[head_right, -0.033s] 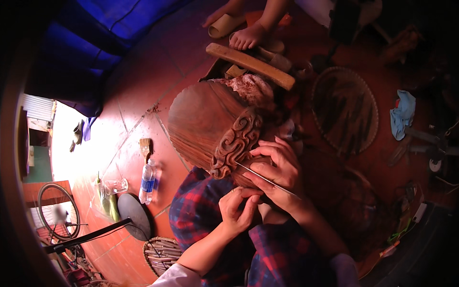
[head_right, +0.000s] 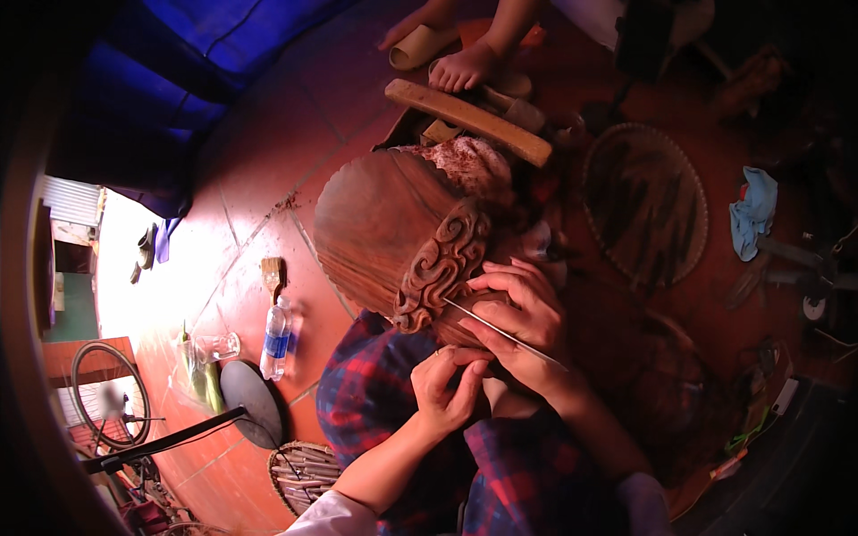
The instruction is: The person carves intricate floral patterns into a wooden object using a chisel. They hold the object steady with their left hand while using the chisel in their right hand to refine the details.
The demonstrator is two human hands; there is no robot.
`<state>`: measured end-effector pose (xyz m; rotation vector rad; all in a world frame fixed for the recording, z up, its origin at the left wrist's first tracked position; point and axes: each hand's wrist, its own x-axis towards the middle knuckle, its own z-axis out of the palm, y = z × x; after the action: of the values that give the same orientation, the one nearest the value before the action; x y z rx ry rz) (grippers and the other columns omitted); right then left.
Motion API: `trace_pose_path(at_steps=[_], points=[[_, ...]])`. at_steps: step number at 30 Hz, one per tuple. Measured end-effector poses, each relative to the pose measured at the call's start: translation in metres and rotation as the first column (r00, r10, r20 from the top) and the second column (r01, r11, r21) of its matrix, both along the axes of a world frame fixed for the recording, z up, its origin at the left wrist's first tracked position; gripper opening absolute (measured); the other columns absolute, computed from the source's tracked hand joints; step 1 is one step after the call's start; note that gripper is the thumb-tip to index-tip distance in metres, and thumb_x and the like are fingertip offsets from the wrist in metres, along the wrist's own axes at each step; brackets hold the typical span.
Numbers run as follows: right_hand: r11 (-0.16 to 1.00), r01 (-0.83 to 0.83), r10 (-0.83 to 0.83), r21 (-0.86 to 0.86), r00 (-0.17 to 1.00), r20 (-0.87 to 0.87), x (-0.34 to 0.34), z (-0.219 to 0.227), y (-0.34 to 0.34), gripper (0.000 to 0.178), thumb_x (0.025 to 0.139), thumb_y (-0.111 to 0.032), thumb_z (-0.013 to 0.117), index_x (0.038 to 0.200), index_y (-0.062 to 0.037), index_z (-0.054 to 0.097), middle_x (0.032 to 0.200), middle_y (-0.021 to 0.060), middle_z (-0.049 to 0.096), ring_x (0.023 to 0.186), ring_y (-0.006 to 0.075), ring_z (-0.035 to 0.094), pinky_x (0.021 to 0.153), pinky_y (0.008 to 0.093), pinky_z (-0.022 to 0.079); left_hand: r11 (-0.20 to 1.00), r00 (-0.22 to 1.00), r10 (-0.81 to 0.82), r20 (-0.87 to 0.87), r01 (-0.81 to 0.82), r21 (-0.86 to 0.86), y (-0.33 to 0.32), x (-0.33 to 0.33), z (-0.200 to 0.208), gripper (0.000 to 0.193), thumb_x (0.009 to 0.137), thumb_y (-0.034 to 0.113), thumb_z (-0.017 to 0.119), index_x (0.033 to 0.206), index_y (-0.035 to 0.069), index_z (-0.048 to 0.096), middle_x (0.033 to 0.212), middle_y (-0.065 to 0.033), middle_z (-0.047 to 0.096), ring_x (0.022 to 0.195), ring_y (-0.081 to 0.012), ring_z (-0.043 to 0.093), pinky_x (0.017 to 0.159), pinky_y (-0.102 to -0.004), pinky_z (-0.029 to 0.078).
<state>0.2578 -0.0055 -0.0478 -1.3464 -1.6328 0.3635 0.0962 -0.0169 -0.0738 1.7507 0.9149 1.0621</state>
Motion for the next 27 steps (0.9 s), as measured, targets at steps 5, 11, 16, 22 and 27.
trace_pose_path(at_steps=[5, 11, 16, 22, 27], points=[[0.998, -0.036, 0.035, 0.044, 0.999, 0.013, 0.003, 0.001, 0.001, 0.017, 0.076, -0.011, 0.078, 0.089, -0.0034, 0.070, 0.106, 0.0091, 0.069, 0.105, 0.0301, 0.066, 0.092, 0.0431, 0.049, 0.997, 1.000, 0.002, -0.031, 0.000, 0.077, -0.003, -0.009, 0.003, 0.009, 0.086, 0.006, 0.068, 0.093, -0.001, 0.068, 0.082, -0.0098, 0.069, 0.072, -0.0228, 0.065, 0.069, -0.0334, 0.050], [1.000, -0.029, 0.029, 0.010, 0.999, 0.028, 0.001, -0.002, -0.001, 0.017, 0.075, -0.009, 0.077, 0.090, -0.0066, 0.070, 0.107, 0.0059, 0.069, 0.105, 0.0261, 0.065, 0.093, 0.0399, 0.045, 0.948, 0.995, -0.048, 0.091, 0.017, 0.319, 0.003, -0.002, 0.004, 0.038, 0.077, 0.015, 0.077, 0.111, 0.001, 0.066, 0.130, -0.0228, 0.059, 0.122, -0.0419, 0.058, 0.099, -0.0448, 0.049], [0.999, -0.048, 0.045, 0.022, 0.991, 0.123, 0.004, 0.003, -0.002, 0.019, 0.076, -0.013, 0.073, 0.092, -0.0045, 0.069, 0.105, 0.0088, 0.070, 0.106, 0.0264, 0.067, 0.092, 0.0396, 0.046, 0.934, 0.990, -0.133, -0.056, 0.144, 0.326, -0.008, 0.001, -0.002, 0.062, 0.079, 0.028, 0.080, 0.132, 0.003, 0.061, 0.146, -0.0240, 0.048, 0.134, -0.0431, 0.049, 0.108, -0.0450, 0.044], [0.993, -0.114, 0.114, -0.027, 0.993, 0.018, 0.012, 0.005, 0.006, 0.018, 0.077, -0.010, 0.073, 0.092, -0.0017, 0.069, 0.103, 0.0110, 0.071, 0.102, 0.0286, 0.069, 0.095, 0.0435, 0.051, 0.918, 0.974, -0.147, -0.171, 0.199, 0.342, 0.001, 0.007, -0.002, 0.066, 0.082, 0.038, 0.077, 0.134, 0.002, 0.059, 0.147, -0.0293, 0.045, 0.136, -0.0459, 0.045, 0.113, -0.0492, 0.037], [0.989, -0.104, 0.115, -0.103, 0.988, 0.103, 0.007, 0.020, 0.001, 0.016, 0.078, -0.008, 0.072, 0.092, -0.0005, 0.069, 0.105, 0.0130, 0.071, 0.101, 0.0309, 0.069, 0.099, 0.0455, 0.052, 0.935, 0.980, -0.172, -0.102, 0.195, 0.296, -0.007, -0.005, -0.003, 0.066, 0.082, 0.034, 0.077, 0.138, 0.006, 0.057, 0.151, -0.0241, 0.041, 0.139, -0.0419, 0.042, 0.114, -0.0489, 0.035]])
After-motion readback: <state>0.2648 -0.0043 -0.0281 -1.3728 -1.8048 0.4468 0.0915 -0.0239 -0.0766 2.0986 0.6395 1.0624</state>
